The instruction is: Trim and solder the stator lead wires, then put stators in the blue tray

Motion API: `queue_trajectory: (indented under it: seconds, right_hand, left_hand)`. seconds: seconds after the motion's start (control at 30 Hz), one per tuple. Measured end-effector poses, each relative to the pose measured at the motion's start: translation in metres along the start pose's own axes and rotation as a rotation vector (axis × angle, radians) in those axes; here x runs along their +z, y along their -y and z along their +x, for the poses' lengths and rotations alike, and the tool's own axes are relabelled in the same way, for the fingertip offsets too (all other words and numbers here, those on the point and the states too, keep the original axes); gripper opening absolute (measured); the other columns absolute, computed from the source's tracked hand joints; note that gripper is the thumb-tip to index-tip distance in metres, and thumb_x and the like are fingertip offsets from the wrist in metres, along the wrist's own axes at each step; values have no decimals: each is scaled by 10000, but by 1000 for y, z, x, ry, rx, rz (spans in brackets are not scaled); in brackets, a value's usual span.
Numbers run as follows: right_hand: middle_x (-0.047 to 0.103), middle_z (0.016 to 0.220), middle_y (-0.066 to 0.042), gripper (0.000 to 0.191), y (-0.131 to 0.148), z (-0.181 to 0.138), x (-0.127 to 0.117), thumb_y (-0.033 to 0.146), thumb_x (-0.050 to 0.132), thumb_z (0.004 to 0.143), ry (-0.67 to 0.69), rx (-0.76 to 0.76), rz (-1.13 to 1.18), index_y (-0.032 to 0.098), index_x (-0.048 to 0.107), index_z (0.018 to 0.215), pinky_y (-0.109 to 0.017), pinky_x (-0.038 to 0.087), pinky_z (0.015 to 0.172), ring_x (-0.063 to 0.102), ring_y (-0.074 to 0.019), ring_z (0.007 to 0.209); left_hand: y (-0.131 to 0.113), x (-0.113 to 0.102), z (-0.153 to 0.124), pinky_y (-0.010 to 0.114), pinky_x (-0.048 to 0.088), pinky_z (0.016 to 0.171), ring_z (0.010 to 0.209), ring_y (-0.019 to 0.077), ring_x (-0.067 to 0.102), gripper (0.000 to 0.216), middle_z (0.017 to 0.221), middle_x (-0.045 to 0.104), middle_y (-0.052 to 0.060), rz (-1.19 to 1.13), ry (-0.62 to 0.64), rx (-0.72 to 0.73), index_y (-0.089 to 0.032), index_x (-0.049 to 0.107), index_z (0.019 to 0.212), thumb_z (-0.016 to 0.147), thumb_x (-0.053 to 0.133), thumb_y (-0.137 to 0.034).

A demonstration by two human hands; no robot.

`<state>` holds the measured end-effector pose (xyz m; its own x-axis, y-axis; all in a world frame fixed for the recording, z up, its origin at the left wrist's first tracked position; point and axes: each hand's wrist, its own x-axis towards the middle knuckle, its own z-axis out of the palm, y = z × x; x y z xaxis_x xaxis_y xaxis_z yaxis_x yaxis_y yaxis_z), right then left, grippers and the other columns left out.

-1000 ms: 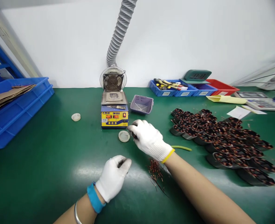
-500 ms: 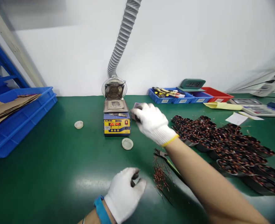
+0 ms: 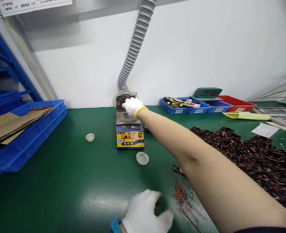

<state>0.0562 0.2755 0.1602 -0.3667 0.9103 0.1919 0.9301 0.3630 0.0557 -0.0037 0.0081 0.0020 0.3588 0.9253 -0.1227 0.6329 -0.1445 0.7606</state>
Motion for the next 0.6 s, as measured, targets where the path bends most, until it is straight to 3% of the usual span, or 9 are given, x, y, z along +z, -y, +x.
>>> queue_trajectory:
  seconds: [0.1, 0.2, 0.37, 0.5, 0.6]
  right_hand:
    - [535, 1185, -198, 446, -15, 8, -5, 262, 606, 738, -28, 96, 42, 127, 585, 1163, -457, 424, 868, 514, -354, 1078]
    - [595, 1106, -184, 513, -25, 16, -5, 444, 540, 781, -53, 198, 119, 96, 581, 1155, -405, 469, 813, 574, -315, 1001]
    - [616, 1080, -172, 581, -18, 11, 8, 527, 531, 787, -73, 280, 251, 54, 593, 1118, -343, 473, 824, 594, -268, 987]
    - [602, 1069, -87, 438, -14, -9, -2, 475, 476, 887, -117, 249, 377, 93, 601, 1061, -361, 461, 869, 590, -197, 975]
    - [637, 950, -58, 432, -17, -35, -19, 480, 461, 899, -153, 256, 507, 94, 618, 1013, -304, 474, 786, 606, -156, 846]
  left_hand:
    - [-3, 2, -3, 395, 447, 727, 837, 312, 608, 424, 924, 669, 136, 57, 81, -1, -187, 667, 1043, 744, 515, -447]
    - [-4, 3, -5, 403, 446, 718, 846, 325, 603, 438, 922, 661, 139, 80, 109, -1, -189, 669, 1040, 736, 515, -465]
    - [-2, 2, -4, 409, 449, 719, 829, 315, 599, 439, 918, 666, 131, 47, 108, -3, -192, 665, 1053, 740, 511, -458]
    - [-2, -3, -3, 411, 449, 738, 808, 292, 595, 387, 884, 668, 115, -25, 47, 25, -187, 676, 1027, 756, 513, -410]
    - [-4, -8, -3, 383, 445, 801, 854, 255, 585, 350, 905, 661, 93, -238, -92, -34, -190, 664, 1030, 747, 551, -362]
